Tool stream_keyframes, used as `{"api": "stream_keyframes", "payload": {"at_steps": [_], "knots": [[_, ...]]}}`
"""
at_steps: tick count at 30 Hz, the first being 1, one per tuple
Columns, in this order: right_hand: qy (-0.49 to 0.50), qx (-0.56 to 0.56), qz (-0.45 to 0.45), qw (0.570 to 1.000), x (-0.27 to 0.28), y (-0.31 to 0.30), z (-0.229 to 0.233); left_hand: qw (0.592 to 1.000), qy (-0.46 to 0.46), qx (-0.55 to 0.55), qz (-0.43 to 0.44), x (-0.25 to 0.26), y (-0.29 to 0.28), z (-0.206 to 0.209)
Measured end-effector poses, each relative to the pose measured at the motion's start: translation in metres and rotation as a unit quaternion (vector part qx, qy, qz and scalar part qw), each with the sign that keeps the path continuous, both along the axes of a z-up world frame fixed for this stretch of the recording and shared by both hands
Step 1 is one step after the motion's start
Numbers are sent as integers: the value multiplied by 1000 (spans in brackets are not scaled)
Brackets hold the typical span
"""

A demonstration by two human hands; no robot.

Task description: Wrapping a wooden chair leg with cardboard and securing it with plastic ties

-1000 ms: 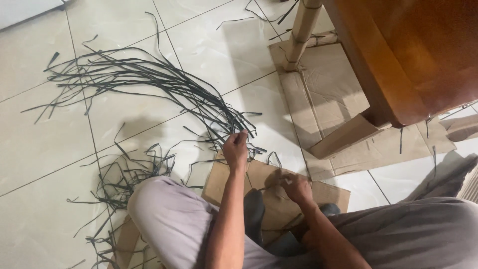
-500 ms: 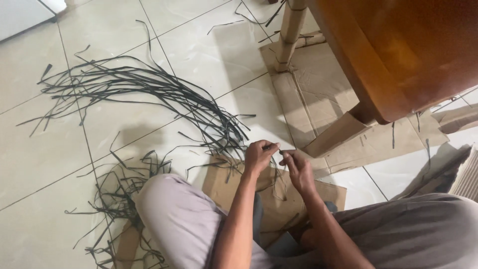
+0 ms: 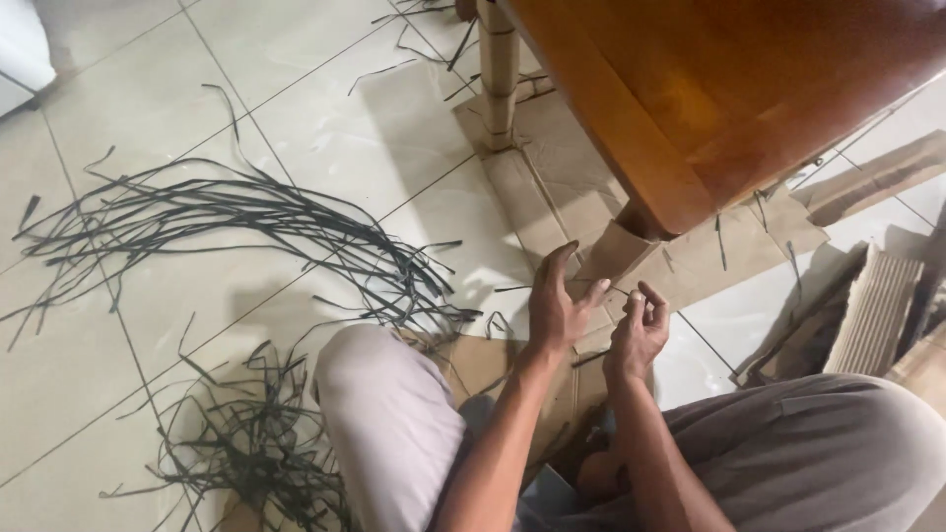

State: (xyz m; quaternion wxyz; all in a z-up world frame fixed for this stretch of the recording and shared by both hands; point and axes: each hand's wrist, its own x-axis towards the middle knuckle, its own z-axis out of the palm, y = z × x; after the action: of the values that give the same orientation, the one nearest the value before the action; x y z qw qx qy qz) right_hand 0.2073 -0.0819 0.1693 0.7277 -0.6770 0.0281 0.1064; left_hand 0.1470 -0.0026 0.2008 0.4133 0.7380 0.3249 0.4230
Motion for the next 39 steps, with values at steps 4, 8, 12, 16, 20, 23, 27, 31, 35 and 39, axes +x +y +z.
{"api": "stream_keyframes", "payload": {"at_steps": [4, 8, 12, 16, 20, 23, 27, 31, 35, 39], "knots": [[-96, -32, 21, 995, 6, -7, 24, 998, -33, -16, -45, 23, -8, 26], [-161, -147, 112, 969, 25, -1, 28, 993, -43, -82, -71, 45, -12, 29], [-206, -224, 184, 935, 50, 4, 27, 993, -50, -97, -52, 58, -12, 29], [-302, -192, 178, 917, 63, 6, 11, 989, -45, -127, -55, 60, -16, 52], [-379, -178, 180, 890, 66, 8, 9, 985, -24, -161, -55, 62, -7, 65], [-393, -198, 186, 879, 70, 9, 4, 982, -13, -172, -72, 71, 6, 50], [-342, -210, 195, 895, 60, 9, 45, 986, -56, -138, -78, 78, 15, 41], [-203, -180, 250, 929, 55, -5, 75, 985, -102, -108, -83, 84, 14, 35], [-12, 60, 142, 988, 47, -16, 91, 985, -139, -66, -77, 85, 12, 35], [-24, 99, -52, 993, 64, -24, 82, 975, -161, -123, -89, 84, 10, 44]]}}
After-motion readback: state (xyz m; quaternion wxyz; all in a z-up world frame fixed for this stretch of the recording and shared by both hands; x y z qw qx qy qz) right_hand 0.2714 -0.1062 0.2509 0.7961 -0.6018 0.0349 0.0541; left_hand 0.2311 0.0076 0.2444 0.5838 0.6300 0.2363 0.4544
